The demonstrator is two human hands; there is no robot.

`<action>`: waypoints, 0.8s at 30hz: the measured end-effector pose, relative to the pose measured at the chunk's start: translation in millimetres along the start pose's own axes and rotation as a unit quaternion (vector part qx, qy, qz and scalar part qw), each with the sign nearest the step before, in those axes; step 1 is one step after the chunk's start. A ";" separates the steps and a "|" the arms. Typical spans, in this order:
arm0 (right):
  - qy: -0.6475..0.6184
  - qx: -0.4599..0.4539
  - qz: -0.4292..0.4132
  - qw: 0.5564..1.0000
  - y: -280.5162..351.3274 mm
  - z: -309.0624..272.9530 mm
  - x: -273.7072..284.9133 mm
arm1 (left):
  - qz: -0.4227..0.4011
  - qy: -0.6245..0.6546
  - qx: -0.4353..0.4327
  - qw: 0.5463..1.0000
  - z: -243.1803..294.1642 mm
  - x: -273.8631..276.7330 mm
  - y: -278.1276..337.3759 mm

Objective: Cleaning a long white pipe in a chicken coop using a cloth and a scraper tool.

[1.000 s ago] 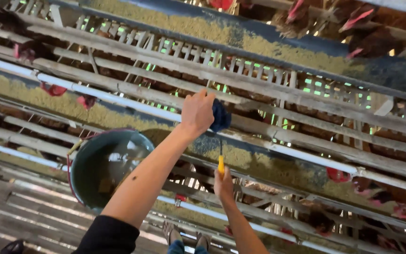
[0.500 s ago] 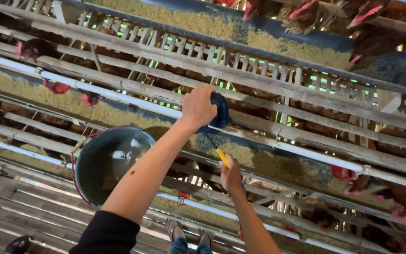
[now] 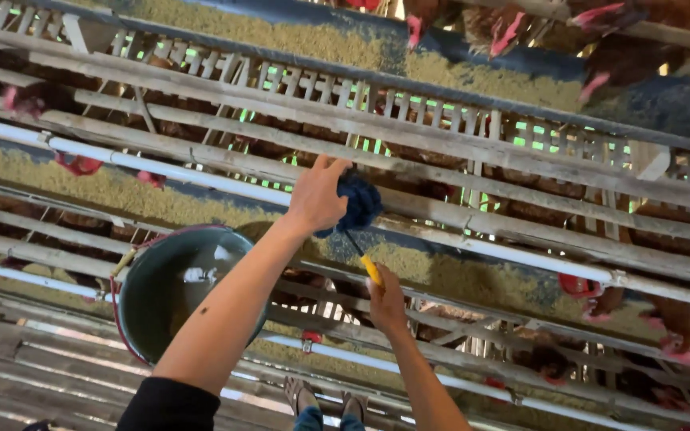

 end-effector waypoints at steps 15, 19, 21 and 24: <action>-0.070 -0.018 -0.014 0.997 36.7 -7.7 -2.8 | -0.150 -0.172 -0.145 0.963 -18.3 -3.7 45.1; -0.114 -0.060 -0.053 0.990 52.7 -19.7 -1.3 | -0.173 -0.144 -0.166 0.960 -46.6 -40.7 48.2; -0.088 -0.030 -0.062 0.994 59.3 -24.4 -0.9 | -0.127 -0.081 -0.169 0.974 -47.5 -45.7 58.7; -0.073 -0.033 -0.053 0.995 62.0 -17.5 0.9 | -0.029 -0.013 -0.201 0.979 -64.7 -69.4 66.7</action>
Point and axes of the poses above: each hand's wrist, its own y-axis away from the middle knuckle, its own x-axis out of the back of the hand, z = x × y, the point moved 3 cm from there along -y, towards the middle knuckle, and after that the axes turned 7 degrees about x, right-handed, at the moved point
